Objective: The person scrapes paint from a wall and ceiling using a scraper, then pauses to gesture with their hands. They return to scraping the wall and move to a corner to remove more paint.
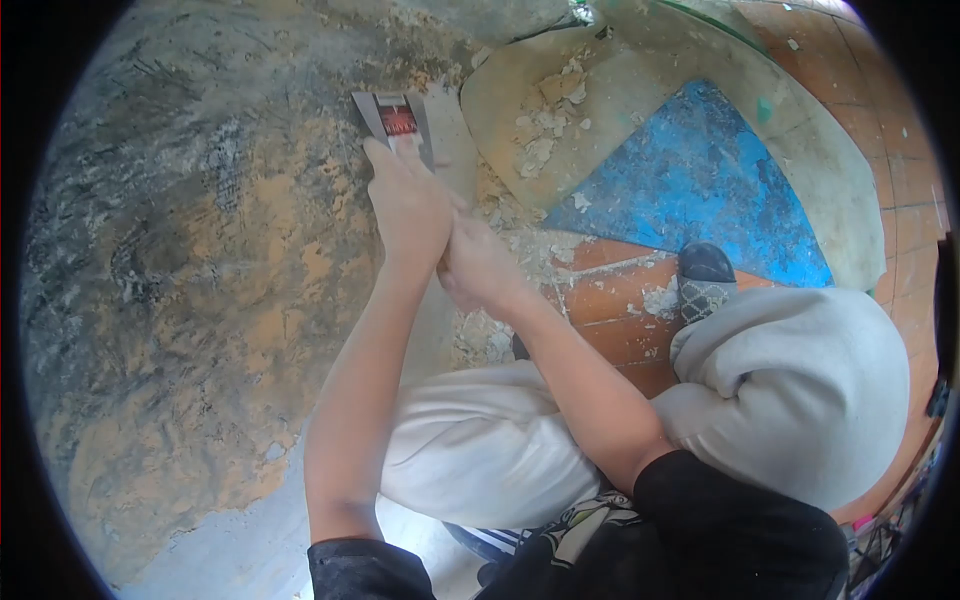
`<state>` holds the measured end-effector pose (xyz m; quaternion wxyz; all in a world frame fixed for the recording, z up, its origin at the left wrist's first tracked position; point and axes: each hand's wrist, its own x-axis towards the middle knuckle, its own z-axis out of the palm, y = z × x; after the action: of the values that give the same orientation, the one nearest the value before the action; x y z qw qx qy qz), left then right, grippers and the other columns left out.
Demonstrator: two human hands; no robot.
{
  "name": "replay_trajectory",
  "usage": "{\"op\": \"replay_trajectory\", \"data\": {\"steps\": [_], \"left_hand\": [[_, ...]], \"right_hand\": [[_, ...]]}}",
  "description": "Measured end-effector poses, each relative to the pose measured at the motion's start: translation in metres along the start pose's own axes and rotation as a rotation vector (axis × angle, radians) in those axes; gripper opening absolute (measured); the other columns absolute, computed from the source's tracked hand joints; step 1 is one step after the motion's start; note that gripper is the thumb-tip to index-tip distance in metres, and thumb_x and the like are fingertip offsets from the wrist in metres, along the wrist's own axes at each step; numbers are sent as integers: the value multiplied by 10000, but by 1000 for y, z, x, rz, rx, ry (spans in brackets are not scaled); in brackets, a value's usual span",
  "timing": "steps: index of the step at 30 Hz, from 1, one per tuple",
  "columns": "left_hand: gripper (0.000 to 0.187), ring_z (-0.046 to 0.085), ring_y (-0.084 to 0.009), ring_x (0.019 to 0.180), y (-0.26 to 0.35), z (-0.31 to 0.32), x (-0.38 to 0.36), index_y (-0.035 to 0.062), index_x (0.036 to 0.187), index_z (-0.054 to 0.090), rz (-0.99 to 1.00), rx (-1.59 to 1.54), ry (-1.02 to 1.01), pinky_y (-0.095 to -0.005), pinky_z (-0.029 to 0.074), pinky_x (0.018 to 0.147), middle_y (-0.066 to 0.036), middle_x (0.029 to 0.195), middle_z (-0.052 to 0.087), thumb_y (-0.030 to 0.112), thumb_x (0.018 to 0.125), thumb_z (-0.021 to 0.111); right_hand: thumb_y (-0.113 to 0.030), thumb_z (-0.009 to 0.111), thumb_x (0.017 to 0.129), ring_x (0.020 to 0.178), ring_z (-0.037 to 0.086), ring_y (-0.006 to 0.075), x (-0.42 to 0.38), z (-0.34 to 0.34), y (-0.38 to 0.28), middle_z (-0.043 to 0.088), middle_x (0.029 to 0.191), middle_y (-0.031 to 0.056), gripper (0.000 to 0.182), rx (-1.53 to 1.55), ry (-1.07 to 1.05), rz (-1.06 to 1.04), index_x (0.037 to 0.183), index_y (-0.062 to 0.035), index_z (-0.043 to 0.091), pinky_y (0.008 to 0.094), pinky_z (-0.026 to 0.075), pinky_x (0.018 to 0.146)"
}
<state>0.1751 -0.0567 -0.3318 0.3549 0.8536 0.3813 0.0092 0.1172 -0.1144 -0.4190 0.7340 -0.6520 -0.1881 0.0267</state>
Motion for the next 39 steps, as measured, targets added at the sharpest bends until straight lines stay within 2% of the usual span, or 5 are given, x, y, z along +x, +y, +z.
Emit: {"op": "replay_trajectory", "data": {"steps": [2,16,18,23,39], "left_hand": [[285,629,-299,487,17,6,10,-3,1006,379,-1,-30,47,-386,480,467,-210,820,667,277,1033,336],[252,610,-247,459,-95,-35,-76,-43,1115,375,89,471,-3,-349,465,410,-156,754,655,191,1022,365],[248,607,-246,456,-80,-34,-79,-45,1114,376,-133,299,-45,-347,465,409,-156,755,656,185,1021,373],[262,625,-253,477,-76,-32,-36,-28,1071,371,407,736,-67,-358,473,423,-174,796,675,229,1025,365],[269,626,-455,831,-101,-24,-40,-48,1148,401,286,875,-180,-493,505,691,-317,996,565,89,928,471]], "right_hand": [[-439,301,1026,405,411,151,43,-37,-33,447,535,35,541,734,-355,1163,857,-2,570,301,347,393],[-286,291,1039,396,380,102,-119,58,-28,430,580,-6,408,715,-144,292,1404,-117,352,258,323,357],[-286,293,1039,389,375,99,-111,45,-42,429,582,-4,408,1044,-329,1205,1402,-111,355,259,314,349],[-125,533,866,454,465,180,-35,11,-58,457,536,49,139,803,-263,1224,836,10,541,335,383,448],[-462,360,992,354,342,119,-69,46,-57,390,510,-2,418,1023,-50,1491,864,-92,506,305,251,309]]}}
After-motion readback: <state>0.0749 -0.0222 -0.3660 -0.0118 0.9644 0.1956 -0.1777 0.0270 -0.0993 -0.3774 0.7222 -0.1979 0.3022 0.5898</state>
